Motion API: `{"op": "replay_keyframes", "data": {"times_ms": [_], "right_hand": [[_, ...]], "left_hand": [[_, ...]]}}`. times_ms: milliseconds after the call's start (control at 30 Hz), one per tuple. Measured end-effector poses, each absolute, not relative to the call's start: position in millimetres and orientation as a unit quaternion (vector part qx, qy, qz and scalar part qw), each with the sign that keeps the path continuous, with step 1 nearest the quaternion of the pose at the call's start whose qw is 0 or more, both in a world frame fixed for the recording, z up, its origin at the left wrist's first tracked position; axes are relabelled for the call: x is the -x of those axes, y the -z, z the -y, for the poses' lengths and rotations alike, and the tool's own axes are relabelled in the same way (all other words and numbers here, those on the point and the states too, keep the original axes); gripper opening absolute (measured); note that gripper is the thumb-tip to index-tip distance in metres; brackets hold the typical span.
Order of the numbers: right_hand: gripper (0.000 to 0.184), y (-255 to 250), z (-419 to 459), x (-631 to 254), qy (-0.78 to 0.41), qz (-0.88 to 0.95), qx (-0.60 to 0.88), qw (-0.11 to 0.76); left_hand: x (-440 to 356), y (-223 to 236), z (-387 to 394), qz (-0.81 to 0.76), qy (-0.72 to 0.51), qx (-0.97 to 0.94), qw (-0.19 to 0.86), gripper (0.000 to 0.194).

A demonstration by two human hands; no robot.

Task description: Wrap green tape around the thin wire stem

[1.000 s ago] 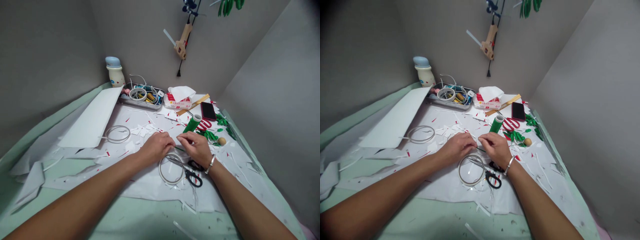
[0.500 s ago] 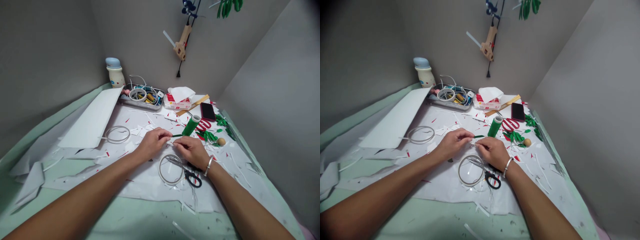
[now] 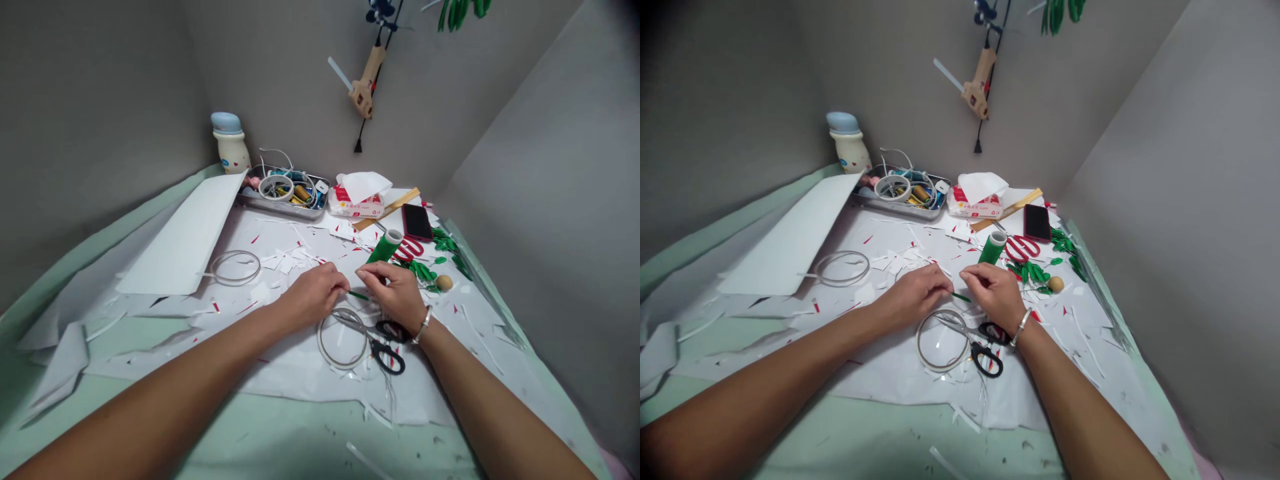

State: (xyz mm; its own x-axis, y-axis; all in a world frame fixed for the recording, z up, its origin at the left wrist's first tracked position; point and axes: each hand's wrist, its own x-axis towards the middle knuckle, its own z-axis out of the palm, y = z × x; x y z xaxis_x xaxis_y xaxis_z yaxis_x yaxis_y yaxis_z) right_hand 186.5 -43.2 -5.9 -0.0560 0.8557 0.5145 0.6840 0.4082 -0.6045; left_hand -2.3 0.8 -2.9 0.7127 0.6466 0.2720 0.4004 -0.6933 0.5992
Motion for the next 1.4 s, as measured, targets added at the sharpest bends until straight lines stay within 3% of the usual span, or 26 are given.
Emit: {"op": "replay_keyframes", "data": {"times_ms": [133,267,567,733,1000,1200,1400], "right_hand": [[0.017,11.1,39.2,-194.0,-0.140,0.700,0.558,0.424],[0.015,12.4,41.3,-191.5,-0.121,0.752,0.539,0.361],[0.014,9.5,53.5,-173.7,-0.038,0.839,0.470,0.270],[0.017,4.1,53.3,-174.0,0.011,0.829,0.465,0.310],[0.015,10.7,38.7,-191.6,-0.126,0.710,0.537,0.438],[0.016,13.6,44.3,-182.7,-0.100,0.794,0.497,0.336],[0.018,5.6,55.1,-169.3,0.047,0.849,0.452,0.268]], "left_hand": [[3.6,-3.1,0.0,-0.310,-0.254,-0.864,0.306,0.018],[4.2,-2.1,-2.8,-0.342,-0.279,-0.836,0.326,0.016],[3.2,0.7,-6.7,-0.429,-0.282,-0.807,0.292,0.016],[3.2,3.4,-3.3,-0.410,-0.243,-0.846,0.240,0.017],[2.9,-3.4,1.9,-0.290,-0.273,-0.867,0.298,0.017],[4.4,-1.7,-6.3,-0.352,-0.336,-0.812,0.321,0.014],[4.9,5.1,-5.5,-0.379,-0.313,-0.846,0.207,0.017]]}}
